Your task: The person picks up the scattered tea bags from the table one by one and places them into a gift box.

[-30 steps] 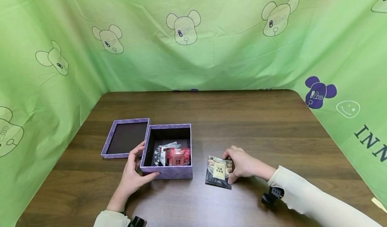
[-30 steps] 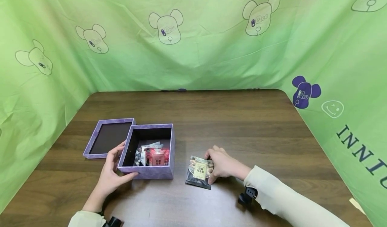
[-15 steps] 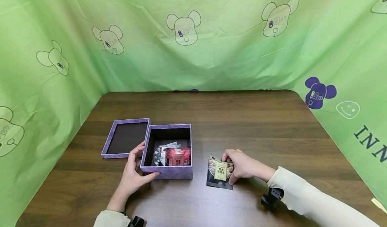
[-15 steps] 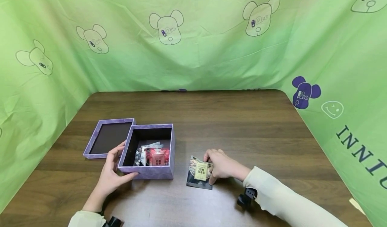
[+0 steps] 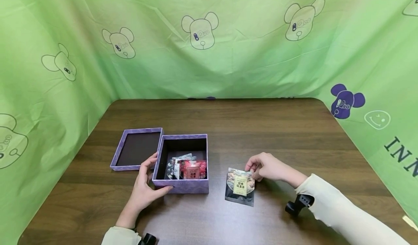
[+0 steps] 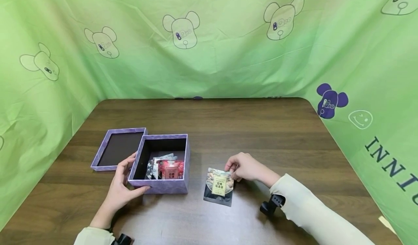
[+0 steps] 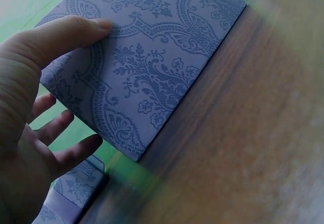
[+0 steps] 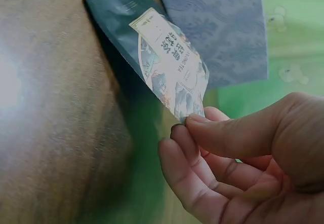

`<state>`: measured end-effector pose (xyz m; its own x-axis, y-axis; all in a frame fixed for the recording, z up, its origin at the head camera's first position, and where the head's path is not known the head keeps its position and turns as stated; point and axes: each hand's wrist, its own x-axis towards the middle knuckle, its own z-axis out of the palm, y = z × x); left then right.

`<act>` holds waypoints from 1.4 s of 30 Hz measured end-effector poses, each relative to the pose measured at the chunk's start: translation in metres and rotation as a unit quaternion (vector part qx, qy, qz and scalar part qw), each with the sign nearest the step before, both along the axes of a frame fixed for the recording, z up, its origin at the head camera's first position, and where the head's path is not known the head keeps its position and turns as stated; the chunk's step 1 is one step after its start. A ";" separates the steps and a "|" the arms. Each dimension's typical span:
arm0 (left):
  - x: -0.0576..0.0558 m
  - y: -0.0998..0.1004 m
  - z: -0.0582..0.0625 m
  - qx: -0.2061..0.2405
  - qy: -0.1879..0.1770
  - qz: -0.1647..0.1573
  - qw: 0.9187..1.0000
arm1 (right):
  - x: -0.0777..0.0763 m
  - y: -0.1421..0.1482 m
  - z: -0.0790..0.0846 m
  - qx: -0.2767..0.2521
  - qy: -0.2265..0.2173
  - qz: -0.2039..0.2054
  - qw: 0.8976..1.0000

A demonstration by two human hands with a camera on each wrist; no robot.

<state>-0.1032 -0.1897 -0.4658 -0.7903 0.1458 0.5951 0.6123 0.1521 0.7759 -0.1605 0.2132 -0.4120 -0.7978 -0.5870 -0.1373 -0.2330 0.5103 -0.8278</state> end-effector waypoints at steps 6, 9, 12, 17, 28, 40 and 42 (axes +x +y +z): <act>-0.001 0.000 0.002 -0.006 -0.001 0.003 1.000 | -0.005 0.003 0.005 -0.029 -0.025 0.001 0.999; -0.001 0.000 0.001 -0.006 -0.001 0.002 1.000 | -0.008 0.005 0.009 -0.034 -0.031 -0.003 0.999; -0.001 0.000 0.001 -0.005 0.002 0.000 1.000 | -0.011 0.006 0.016 -0.040 -0.037 -0.010 0.998; -0.001 0.000 0.001 -0.005 0.004 0.000 1.000 | -0.015 0.006 0.028 -0.052 -0.033 -0.016 0.998; -0.001 0.000 0.001 -0.002 0.004 -0.006 1.000 | -0.026 0.002 0.052 -0.055 0.003 -0.009 0.998; 0.000 0.000 0.000 -0.001 0.000 -0.006 1.000 | -0.035 -0.027 0.084 -0.053 0.045 0.005 0.998; -0.001 0.000 0.001 -0.002 -0.001 -0.005 1.000 | -0.037 -0.035 0.088 -0.055 0.048 0.010 0.997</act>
<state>-0.1040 -0.1898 -0.4653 -0.7898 0.1555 0.5933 0.6125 0.1486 0.7764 -0.1974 0.1778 -0.3243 -0.7922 -0.6102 0.0050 -0.3228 0.4121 -0.8520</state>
